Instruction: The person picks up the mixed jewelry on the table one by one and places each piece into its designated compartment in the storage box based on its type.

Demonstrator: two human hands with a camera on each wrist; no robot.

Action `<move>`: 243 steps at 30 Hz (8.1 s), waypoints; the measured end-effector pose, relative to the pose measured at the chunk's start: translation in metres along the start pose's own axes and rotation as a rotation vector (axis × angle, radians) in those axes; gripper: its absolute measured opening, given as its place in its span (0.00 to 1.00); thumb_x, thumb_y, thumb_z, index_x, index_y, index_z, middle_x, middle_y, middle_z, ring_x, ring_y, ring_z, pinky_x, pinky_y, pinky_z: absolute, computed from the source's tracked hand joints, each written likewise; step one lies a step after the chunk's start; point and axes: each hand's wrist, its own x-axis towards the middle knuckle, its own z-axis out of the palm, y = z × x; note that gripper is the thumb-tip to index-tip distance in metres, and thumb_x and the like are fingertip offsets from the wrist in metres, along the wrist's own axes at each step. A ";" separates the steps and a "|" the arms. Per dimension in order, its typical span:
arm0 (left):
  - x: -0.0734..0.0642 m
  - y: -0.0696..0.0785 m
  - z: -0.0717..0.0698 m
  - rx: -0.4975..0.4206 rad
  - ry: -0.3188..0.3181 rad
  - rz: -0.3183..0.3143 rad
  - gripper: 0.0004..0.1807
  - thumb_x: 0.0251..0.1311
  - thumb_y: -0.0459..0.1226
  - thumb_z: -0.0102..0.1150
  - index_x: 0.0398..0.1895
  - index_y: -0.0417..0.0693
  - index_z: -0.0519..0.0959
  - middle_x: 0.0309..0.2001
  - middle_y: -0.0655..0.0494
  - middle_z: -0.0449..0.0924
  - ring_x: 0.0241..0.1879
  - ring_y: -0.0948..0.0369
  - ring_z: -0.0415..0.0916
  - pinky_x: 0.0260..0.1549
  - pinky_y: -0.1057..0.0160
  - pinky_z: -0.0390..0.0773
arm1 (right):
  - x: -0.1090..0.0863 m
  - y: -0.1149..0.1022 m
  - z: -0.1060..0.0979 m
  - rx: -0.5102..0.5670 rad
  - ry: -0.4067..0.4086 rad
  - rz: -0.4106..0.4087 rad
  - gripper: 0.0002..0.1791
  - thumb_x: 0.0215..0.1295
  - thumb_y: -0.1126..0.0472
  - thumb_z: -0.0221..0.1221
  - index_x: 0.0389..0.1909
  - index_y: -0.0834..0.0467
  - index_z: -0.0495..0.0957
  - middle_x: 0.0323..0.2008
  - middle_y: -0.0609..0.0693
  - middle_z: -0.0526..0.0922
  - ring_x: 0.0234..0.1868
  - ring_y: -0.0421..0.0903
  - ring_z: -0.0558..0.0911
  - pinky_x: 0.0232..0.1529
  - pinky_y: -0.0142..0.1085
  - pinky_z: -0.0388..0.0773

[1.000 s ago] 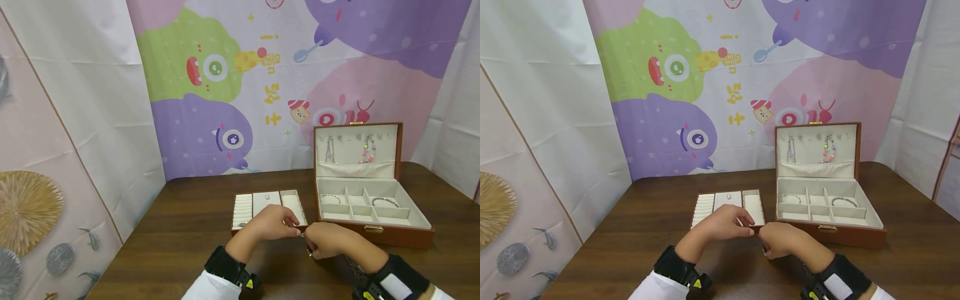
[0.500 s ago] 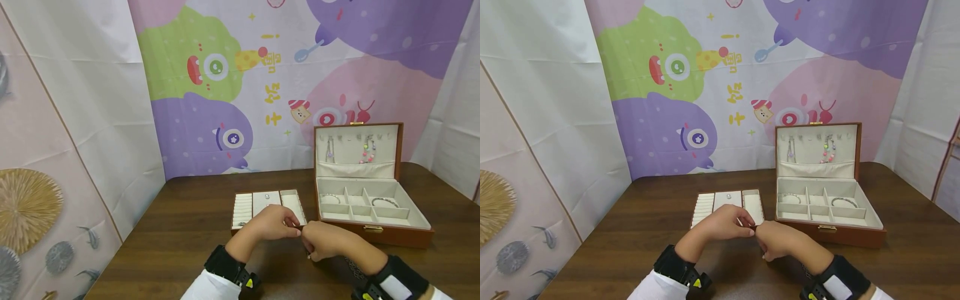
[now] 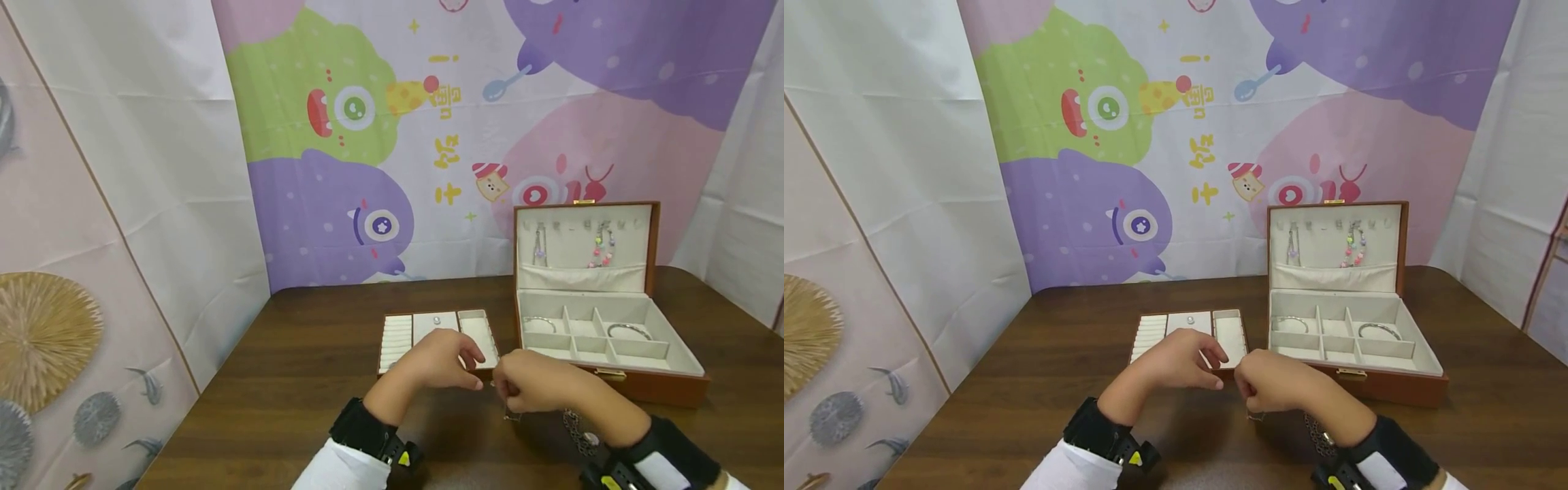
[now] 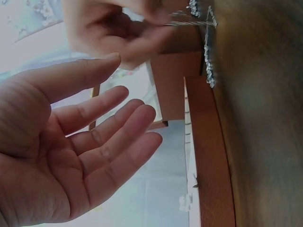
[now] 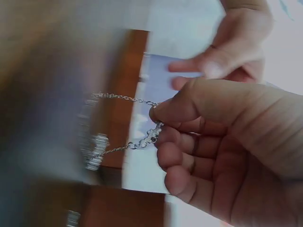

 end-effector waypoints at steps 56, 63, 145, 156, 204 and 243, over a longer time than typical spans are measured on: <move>-0.013 0.040 0.023 -0.939 -0.090 0.250 0.03 0.56 0.24 0.64 0.30 0.29 0.80 0.26 0.61 0.81 0.28 0.68 0.77 0.35 0.69 0.79 | -0.063 -0.043 -0.093 0.198 1.096 -0.128 0.04 0.67 0.76 0.53 0.39 0.75 0.72 0.23 0.45 0.75 0.16 0.34 0.66 0.13 0.28 0.61; -0.009 0.033 0.018 -0.990 -0.025 0.248 0.07 0.53 0.20 0.64 0.35 0.23 0.78 0.33 0.48 0.85 0.34 0.65 0.81 0.42 0.64 0.81 | -0.078 -0.040 -0.107 0.235 1.194 -0.080 0.04 0.64 0.81 0.51 0.38 0.79 0.73 0.22 0.47 0.76 0.16 0.35 0.67 0.15 0.27 0.61; -0.020 0.041 -0.018 -0.353 0.517 0.538 0.02 0.53 0.27 0.69 0.29 0.40 0.87 0.30 0.55 0.85 0.32 0.72 0.76 0.30 0.71 0.80 | -0.035 -0.027 -0.070 0.931 0.385 -0.027 0.11 0.73 0.71 0.48 0.39 0.59 0.78 0.30 0.49 0.82 0.35 0.46 0.82 0.44 0.35 0.79; 0.015 0.028 0.001 -0.470 0.290 0.090 0.03 0.56 0.34 0.69 0.33 0.45 0.86 0.27 0.63 0.82 0.26 0.69 0.79 0.27 0.70 0.79 | -0.043 -0.010 -0.119 0.893 0.450 0.085 0.10 0.72 0.71 0.50 0.36 0.61 0.79 0.24 0.50 0.73 0.24 0.46 0.73 0.29 0.36 0.76; 0.105 0.027 0.058 -0.741 0.138 -0.502 0.40 0.51 0.25 0.67 0.70 0.45 0.66 0.55 0.45 0.74 0.22 0.54 0.77 0.25 0.51 0.83 | 0.025 0.156 -0.164 0.242 0.874 0.587 0.15 0.66 0.61 0.62 0.43 0.72 0.80 0.29 0.54 0.81 0.32 0.45 0.77 0.29 0.27 0.74; 0.106 0.024 0.060 -0.653 0.162 -0.505 0.40 0.51 0.27 0.69 0.70 0.46 0.67 0.55 0.45 0.76 0.17 0.56 0.76 0.21 0.56 0.82 | 0.021 0.167 -0.119 -0.230 0.281 0.460 0.05 0.51 0.68 0.60 0.19 0.61 0.81 0.14 0.46 0.76 0.18 0.45 0.74 0.25 0.41 0.74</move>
